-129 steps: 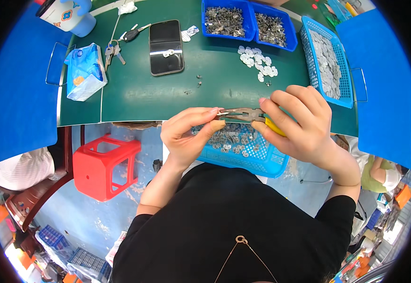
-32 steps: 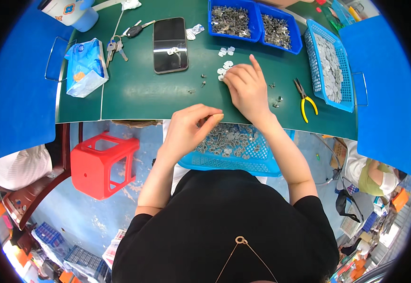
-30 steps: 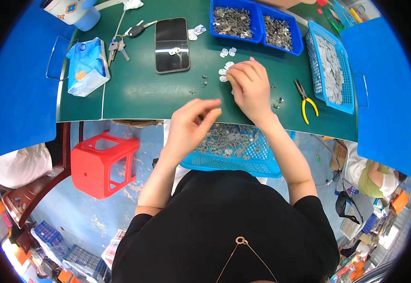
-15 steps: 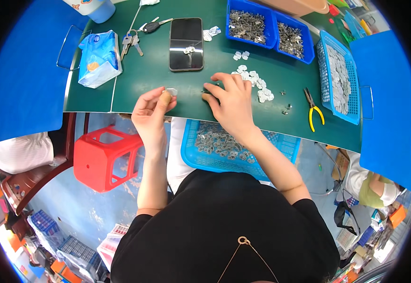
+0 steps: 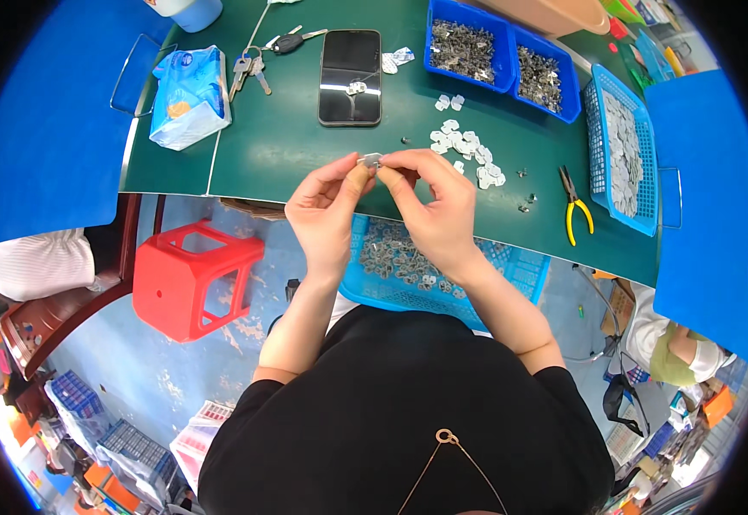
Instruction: The person assembles small components by fitting metal pins into plastic pieces by hand and trimming them with pliers.
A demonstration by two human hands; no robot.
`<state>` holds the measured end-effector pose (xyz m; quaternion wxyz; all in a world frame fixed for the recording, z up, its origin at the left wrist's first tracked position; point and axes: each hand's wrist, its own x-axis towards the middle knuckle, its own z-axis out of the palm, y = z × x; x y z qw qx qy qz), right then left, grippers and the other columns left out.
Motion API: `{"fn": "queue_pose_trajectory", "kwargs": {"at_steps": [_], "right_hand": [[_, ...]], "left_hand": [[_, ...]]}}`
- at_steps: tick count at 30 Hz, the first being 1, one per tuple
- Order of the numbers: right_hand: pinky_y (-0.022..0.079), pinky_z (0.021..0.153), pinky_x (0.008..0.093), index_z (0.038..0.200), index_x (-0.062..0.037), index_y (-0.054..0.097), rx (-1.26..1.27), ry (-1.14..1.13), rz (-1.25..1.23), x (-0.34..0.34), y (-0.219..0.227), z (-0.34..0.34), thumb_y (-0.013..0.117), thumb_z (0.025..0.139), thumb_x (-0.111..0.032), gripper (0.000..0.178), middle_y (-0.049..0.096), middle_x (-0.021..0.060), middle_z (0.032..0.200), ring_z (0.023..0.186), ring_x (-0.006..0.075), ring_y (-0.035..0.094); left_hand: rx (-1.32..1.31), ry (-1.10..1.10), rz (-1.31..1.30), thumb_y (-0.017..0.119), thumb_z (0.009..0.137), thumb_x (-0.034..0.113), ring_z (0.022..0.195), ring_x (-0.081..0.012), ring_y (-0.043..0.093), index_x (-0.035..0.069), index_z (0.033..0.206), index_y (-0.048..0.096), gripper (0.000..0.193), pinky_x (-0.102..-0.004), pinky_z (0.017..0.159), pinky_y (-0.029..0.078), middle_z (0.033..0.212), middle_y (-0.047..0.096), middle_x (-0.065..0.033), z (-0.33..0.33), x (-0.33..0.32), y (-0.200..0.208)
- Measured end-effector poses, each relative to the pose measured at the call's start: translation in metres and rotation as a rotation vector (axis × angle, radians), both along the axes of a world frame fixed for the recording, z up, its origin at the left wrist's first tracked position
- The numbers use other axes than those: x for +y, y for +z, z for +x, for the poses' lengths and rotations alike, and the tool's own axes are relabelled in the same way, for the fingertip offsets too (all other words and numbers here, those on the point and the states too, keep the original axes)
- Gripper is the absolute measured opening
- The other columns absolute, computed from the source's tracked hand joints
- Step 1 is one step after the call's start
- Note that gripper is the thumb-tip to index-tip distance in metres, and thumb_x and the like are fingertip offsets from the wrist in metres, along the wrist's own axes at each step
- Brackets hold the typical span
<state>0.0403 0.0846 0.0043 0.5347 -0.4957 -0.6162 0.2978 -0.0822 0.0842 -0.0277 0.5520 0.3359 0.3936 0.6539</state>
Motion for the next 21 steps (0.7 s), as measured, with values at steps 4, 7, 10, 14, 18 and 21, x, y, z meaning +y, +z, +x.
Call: {"fn": "queue_pose_trajectory", "kwargs": {"at_steps": [4,7,10,14,18,21], "right_hand": [[0.047,0.062,0.0237,0.089,0.0008,0.066,0.004,-0.022,0.036,0.0002,0.0007,0.0002,0.066,0.078,0.003,0.011,0.065,0.0076,0.083,0.068,0.0124,0.058],[0.047,0.062,0.0234,0.088,0.001,0.066,-0.005,-0.05,0.067,-0.0011,-0.0007,-0.0003,0.067,0.077,0.004,0.011,0.065,0.0082,0.083,0.068,0.0124,0.058],[0.047,0.062,0.0238,0.088,0.0007,0.067,-0.018,-0.07,0.092,-0.0006,-0.0037,0.0,0.067,0.077,0.004,0.012,0.065,0.0083,0.084,0.069,0.0125,0.059],[0.049,0.061,0.0261,0.089,0.0001,0.067,-0.174,-0.103,0.245,0.001,-0.0076,0.0009,0.068,0.075,0.004,0.014,0.065,0.0097,0.084,0.069,0.0177,0.061],[0.05,0.062,0.0279,0.092,-0.0004,0.067,-0.296,-0.114,0.399,0.0022,-0.0077,0.0027,0.068,0.074,0.005,0.019,0.063,0.0103,0.084,0.071,0.0228,0.06],[0.05,0.063,0.0275,0.098,-0.0013,0.068,-0.325,-0.063,0.383,-0.0002,-0.0075,0.0048,0.066,0.073,0.008,0.026,0.061,0.0102,0.088,0.074,0.0214,0.06]], "left_hand": [[0.015,-0.014,0.055,0.061,0.086,-0.003,0.088,-0.0173,0.065,-0.007,0.105,0.062,0.02,-0.0286,0.082,0.054,0.097,0.066,-0.014,0.0044,-0.0017,-0.001],[0.018,-0.036,0.062,0.061,0.086,-0.003,0.089,-0.0174,0.065,-0.007,0.106,0.062,0.02,-0.0287,0.082,0.053,0.098,0.066,-0.0143,0.0058,-0.0032,-0.0011],[0.014,-0.03,0.083,0.06,0.086,-0.004,0.089,-0.0177,0.065,-0.007,0.106,0.062,0.02,-0.029,0.082,0.053,0.098,0.066,-0.0142,0.0078,-0.0037,-0.0027],[0.022,-0.051,0.079,0.06,0.087,-0.003,0.089,-0.0169,0.064,-0.006,0.107,0.062,0.02,-0.0288,0.083,0.053,0.099,0.066,-0.0132,0.0082,-0.005,-0.0015],[-0.027,-0.103,0.061,0.06,0.088,-0.001,0.09,-0.0157,0.064,-0.005,0.108,0.061,0.021,-0.0283,0.083,0.052,0.1,0.065,-0.0119,0.0069,-0.006,0.0006],[-0.158,-0.128,-0.005,0.061,0.087,0.001,0.089,-0.0157,0.064,-0.004,0.107,0.06,0.021,-0.0279,0.082,0.052,0.099,0.065,-0.0113,0.0084,-0.0046,0.0018]]}}
